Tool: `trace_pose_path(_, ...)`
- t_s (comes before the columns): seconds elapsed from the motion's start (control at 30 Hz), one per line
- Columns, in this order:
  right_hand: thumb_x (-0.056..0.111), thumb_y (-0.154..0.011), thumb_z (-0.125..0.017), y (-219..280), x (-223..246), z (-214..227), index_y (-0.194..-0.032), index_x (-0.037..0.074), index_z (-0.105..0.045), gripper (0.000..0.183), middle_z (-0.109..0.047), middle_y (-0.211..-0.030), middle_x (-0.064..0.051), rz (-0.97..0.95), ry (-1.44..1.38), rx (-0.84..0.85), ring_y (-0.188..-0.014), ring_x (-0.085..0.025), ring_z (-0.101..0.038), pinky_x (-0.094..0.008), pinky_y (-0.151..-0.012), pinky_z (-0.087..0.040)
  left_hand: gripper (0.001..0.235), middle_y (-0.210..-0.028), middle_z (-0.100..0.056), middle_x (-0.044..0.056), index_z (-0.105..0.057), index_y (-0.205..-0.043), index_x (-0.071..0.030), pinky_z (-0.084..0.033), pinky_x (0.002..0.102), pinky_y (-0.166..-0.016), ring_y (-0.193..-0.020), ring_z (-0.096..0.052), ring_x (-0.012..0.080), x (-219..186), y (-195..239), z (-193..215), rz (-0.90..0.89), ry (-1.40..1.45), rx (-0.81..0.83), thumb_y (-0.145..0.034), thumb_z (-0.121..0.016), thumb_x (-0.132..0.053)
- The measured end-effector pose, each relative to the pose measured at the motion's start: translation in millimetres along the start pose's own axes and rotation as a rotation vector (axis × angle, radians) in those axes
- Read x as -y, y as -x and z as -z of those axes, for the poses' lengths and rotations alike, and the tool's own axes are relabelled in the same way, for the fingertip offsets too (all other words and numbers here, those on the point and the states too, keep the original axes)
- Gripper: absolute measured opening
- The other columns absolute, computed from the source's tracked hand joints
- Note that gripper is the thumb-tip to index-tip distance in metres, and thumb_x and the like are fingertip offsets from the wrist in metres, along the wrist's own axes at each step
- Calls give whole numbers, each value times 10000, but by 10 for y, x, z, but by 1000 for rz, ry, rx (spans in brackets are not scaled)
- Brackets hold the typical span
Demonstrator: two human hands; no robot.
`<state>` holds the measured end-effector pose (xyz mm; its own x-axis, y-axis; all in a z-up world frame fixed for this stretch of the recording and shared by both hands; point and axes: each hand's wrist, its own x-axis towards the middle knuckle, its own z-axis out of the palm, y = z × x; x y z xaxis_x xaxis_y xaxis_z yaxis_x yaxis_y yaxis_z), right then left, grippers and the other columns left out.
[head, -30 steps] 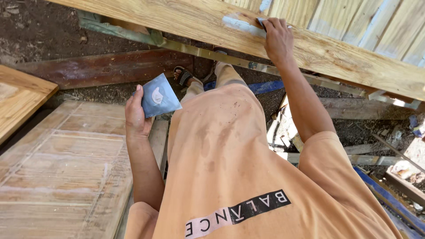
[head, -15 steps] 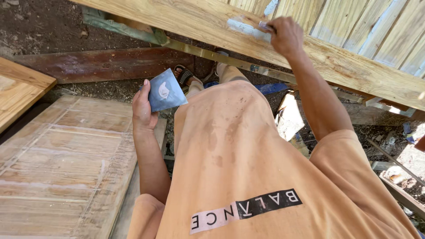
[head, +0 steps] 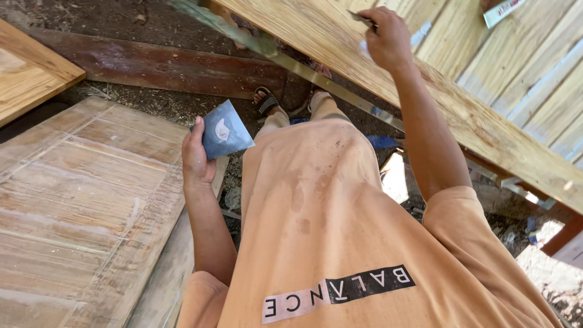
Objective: The person uses a putty knife to apply a white filler substance to cracks and gaps in a wooden structure. They scoop the filler from a can using a stick and spread it onto the wood surface, smoothing it out with the tool.
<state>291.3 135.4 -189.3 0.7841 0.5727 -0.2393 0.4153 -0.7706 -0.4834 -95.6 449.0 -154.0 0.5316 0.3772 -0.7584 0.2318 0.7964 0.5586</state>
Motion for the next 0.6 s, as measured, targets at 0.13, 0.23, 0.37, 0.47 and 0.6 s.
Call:
trace_pose_path(0.13, 1, -979, -587, -20, 161, 106, -1244, 84, -743, 319, -718, -1180, -129, 23, -33, -63, -1071, -308, -662, -453, -932, -522, 396, -1132, -724, 74, -664, -1184, -5, -587, 351, -895, -1008, -710, 181, -45, 35, 268, -13, 70, -82, -1039, -562, -359)
trace_pose_path(0.23, -20, -970, -556, -100, 373, 123, -1227, 78, -742, 332, -727, -1185, -113, 73, -15, -2, -1068, -292, -672, -448, -920, -514, 394, -1121, -721, 87, -663, -1178, 2, -580, 362, -884, -991, -700, 190, -134, 40, 417, -52, 122, -86, -1057, -568, -361)
trace_pose_path(0.37, -56, -926, -563, -250, 664, 185, -1227, 50, -742, 366, -726, -1191, -139, 241, 9, -59, -1099, -332, -662, -451, -937, -516, 375, -1116, -728, 75, -667, -1176, -4, -573, 349, -903, -992, -701, 178, -274, 100, 563, -122, 205, -100, -1053, -583, -348)
trace_pose_path(0.47, -62, -938, -588, -557, 958, 287, -1233, 55, -742, 352, -726, -1182, -142, 231, -48, -129, -1082, -327, -671, -436, -924, -526, 355, -1113, -732, 63, -674, -1180, -8, -567, 340, -915, -993, -700, 167, -465, -16, 561, -189, 263, -111, -1049, -601, -330)
trace_pose_path(0.6, -95, -946, -584, -941, 1398, 307, -1268, 45, -724, 378, -714, -1228, -157, 291, -126, -144, -1056, -325, -675, -410, -891, -543, 325, -1114, -729, 58, -674, -1185, -29, -555, 336, -913, -987, -695, 164, -732, -159, 599, -201, 318, -94, -1059, -602, -319)
